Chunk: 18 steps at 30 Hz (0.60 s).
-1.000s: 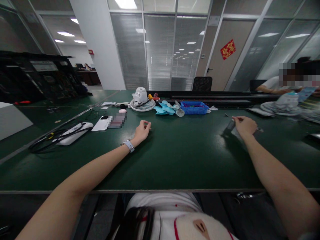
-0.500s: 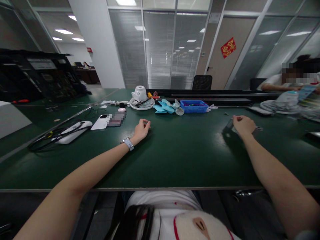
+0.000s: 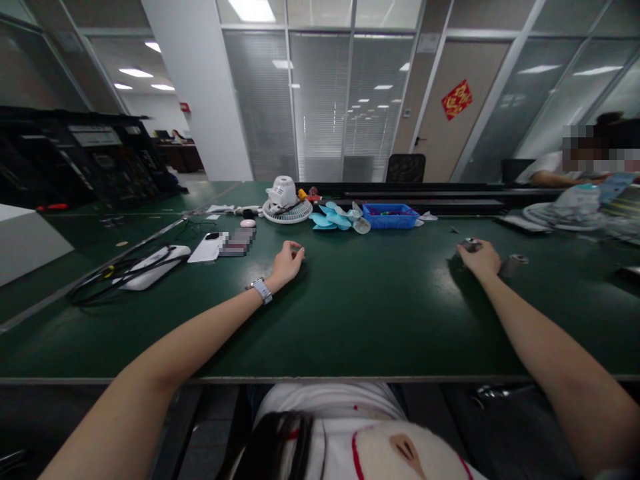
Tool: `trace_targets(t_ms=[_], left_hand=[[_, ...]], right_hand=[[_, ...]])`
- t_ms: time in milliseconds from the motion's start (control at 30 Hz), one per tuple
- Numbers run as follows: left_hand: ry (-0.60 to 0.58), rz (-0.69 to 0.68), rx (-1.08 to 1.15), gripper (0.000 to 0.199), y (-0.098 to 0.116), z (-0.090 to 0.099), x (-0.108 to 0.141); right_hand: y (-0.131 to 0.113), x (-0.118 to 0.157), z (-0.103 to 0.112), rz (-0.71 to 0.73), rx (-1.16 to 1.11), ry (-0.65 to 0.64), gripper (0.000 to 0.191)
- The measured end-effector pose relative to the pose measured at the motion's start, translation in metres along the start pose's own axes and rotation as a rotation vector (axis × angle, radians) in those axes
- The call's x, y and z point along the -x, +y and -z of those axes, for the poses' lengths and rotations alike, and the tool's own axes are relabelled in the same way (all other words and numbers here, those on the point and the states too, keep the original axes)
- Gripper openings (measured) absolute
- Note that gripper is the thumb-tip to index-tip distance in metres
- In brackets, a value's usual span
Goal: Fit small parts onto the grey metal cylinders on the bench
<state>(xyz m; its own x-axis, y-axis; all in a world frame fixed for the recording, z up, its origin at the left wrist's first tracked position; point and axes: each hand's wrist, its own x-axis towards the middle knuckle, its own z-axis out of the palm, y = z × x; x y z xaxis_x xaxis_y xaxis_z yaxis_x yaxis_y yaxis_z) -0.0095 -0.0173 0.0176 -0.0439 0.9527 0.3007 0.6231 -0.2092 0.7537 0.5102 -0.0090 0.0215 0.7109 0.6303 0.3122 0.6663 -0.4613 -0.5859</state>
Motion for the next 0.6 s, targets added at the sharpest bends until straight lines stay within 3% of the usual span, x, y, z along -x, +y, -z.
trace_targets(t_ms=[133,600], left_hand=[[0.002,-0.002,0.009,0.022,-0.0043,-0.0024,-0.0023],[0.002,-0.002,0.009,0.022,-0.0022,-0.0012,-0.0007]], right_hand=[[0.0000,-0.0016,-0.0008,-0.050,-0.094,-0.030,0.045],[-0.0038,0.0062,0.0005,-0.046,-0.060,-0.012,0.042]])
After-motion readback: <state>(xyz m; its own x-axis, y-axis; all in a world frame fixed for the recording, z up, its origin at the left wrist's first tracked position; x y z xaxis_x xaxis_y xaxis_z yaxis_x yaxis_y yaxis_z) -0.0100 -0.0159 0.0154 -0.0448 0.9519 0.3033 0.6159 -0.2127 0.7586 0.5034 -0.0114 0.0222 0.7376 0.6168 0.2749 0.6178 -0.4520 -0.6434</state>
